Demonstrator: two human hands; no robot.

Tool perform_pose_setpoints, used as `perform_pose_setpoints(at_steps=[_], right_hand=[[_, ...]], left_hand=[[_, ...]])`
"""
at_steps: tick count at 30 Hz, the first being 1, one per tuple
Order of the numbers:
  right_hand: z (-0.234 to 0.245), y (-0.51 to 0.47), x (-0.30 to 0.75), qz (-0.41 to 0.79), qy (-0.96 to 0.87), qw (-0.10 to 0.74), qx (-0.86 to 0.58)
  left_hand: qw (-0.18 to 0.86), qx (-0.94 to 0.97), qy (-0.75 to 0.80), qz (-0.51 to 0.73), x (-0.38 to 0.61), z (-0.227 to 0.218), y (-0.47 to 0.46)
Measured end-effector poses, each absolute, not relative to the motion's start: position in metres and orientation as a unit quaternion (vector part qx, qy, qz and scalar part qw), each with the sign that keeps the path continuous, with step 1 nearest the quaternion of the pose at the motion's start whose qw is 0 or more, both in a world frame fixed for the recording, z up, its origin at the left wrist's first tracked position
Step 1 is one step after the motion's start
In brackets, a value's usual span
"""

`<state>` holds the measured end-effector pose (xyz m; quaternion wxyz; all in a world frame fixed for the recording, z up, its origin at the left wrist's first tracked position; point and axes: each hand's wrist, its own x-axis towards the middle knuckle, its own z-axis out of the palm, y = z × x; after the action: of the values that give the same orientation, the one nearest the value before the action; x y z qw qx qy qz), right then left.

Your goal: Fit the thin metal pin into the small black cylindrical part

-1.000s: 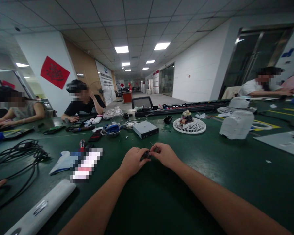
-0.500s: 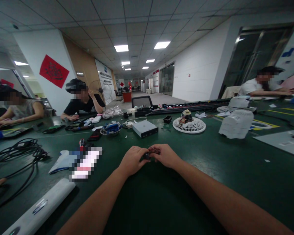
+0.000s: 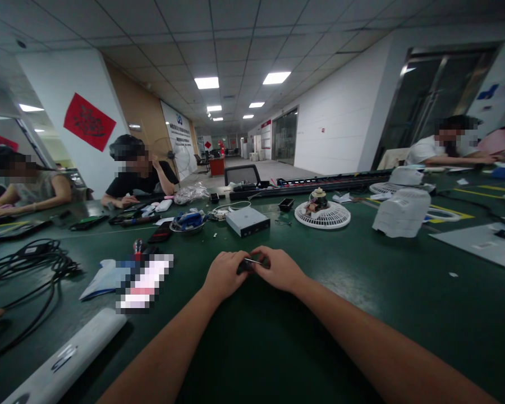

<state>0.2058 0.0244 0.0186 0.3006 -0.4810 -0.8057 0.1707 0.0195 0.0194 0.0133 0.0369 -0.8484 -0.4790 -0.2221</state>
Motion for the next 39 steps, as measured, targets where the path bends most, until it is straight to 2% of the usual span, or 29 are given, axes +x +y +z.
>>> perform_pose_setpoints(at_steps=[4, 8, 16, 18, 22, 29, 39], right_hand=[[0.0205, 0.0291, 0.2122, 0.128, -0.797, 0.302, -0.508], [0.0195, 0.0311, 0.2154, 0.09, -0.822, 0.249, -0.504], [0.0229, 0.0281, 0.2142, 0.029, -0.836, 0.197, -0.51], [0.0237, 0.0282, 0.215, 0.046, -0.845, 0.195, -0.495], [0.023, 0.0295, 0.2161, 0.125, -0.831, 0.241, -0.486], [0.0189, 0.0336, 0.2151, 0.158, -0.827, 0.244, -0.481], [0.0161, 0.034, 0.2143, 0.127, -0.825, 0.196, -0.515]], left_hand=[[0.039, -0.821, -0.523, -0.227, 0.0182, 0.0126, 0.0207], [0.027, -0.798, -0.554, -0.237, 0.0165, 0.0112, 0.0223], [0.016, -0.829, -0.516, -0.213, 0.0179, 0.0161, 0.0193], [0.024, -0.833, -0.511, -0.209, 0.0172, 0.0159, 0.0199], [0.03, -0.832, -0.504, -0.231, 0.0152, 0.0127, 0.0223], [0.052, -0.85, -0.48, -0.21, 0.0168, 0.0118, 0.0213], [0.06, -0.855, -0.474, -0.201, 0.017, 0.012, 0.0215]])
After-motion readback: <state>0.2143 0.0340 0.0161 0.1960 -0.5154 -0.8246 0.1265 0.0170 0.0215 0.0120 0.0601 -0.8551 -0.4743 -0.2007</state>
